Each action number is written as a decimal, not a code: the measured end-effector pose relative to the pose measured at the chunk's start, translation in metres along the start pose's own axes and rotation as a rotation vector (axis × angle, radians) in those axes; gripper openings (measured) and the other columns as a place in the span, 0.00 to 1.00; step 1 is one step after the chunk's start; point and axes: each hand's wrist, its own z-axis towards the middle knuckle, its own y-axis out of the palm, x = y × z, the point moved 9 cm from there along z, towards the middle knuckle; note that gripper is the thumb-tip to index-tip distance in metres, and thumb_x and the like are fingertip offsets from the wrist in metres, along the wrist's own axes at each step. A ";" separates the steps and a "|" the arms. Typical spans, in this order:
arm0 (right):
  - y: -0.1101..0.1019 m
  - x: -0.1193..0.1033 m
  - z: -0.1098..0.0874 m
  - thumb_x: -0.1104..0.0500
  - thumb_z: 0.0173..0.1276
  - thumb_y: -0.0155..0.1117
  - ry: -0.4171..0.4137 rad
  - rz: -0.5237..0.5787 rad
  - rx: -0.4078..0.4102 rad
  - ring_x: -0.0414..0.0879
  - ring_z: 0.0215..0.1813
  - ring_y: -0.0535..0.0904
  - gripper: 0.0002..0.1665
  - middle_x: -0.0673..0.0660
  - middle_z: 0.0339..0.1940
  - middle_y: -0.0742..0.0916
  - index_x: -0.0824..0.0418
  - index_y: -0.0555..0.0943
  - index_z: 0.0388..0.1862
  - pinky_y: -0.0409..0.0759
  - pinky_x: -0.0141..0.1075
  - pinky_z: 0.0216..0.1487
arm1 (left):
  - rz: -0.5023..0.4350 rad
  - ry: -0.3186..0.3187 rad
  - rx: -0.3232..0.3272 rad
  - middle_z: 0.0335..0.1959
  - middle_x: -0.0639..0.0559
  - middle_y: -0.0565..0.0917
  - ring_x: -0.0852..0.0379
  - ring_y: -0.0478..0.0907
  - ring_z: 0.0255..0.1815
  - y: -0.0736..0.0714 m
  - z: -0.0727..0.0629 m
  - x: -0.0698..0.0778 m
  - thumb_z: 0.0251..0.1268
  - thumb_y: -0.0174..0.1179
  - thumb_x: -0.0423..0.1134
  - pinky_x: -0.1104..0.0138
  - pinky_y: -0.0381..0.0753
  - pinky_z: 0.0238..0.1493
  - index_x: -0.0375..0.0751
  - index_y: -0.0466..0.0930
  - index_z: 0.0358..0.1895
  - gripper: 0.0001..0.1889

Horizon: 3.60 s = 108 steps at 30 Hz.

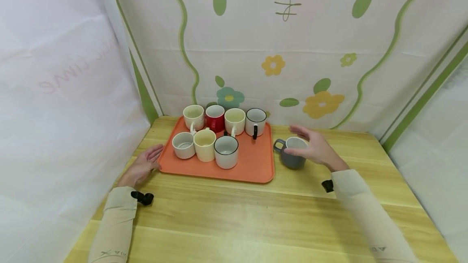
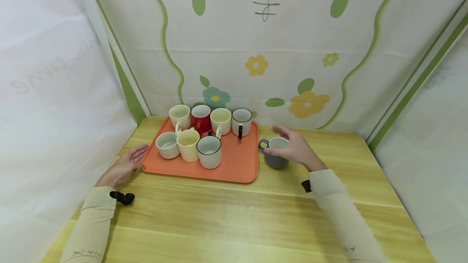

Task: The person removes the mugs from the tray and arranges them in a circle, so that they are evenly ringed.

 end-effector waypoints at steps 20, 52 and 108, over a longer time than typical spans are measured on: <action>0.126 -0.073 0.038 0.37 0.56 0.83 0.056 0.085 0.183 0.59 0.76 0.75 0.59 0.59 0.76 0.79 0.58 0.70 0.80 0.76 0.59 0.75 | 0.016 0.001 0.003 0.89 0.35 0.44 0.37 0.42 0.89 0.003 -0.003 0.003 0.63 0.52 0.14 0.57 0.56 0.85 0.33 0.37 0.87 0.51; 0.180 -0.083 0.058 0.41 0.46 0.88 0.053 0.065 0.342 0.51 0.51 0.87 0.43 0.53 0.51 0.90 0.58 0.83 0.59 0.88 0.45 0.51 | 0.013 0.014 -0.004 0.88 0.34 0.44 0.36 0.41 0.89 0.002 -0.004 0.003 0.61 0.53 0.14 0.70 0.65 0.80 0.33 0.37 0.87 0.52; -0.071 0.046 -0.111 0.57 0.50 0.89 0.036 -0.138 0.176 0.18 0.57 0.76 0.47 0.58 0.60 0.86 0.61 0.78 0.69 0.74 0.12 0.55 | -0.022 0.053 -0.014 0.88 0.32 0.43 0.35 0.40 0.89 -0.001 -0.003 0.000 0.62 0.53 0.13 0.76 0.70 0.75 0.32 0.39 0.86 0.50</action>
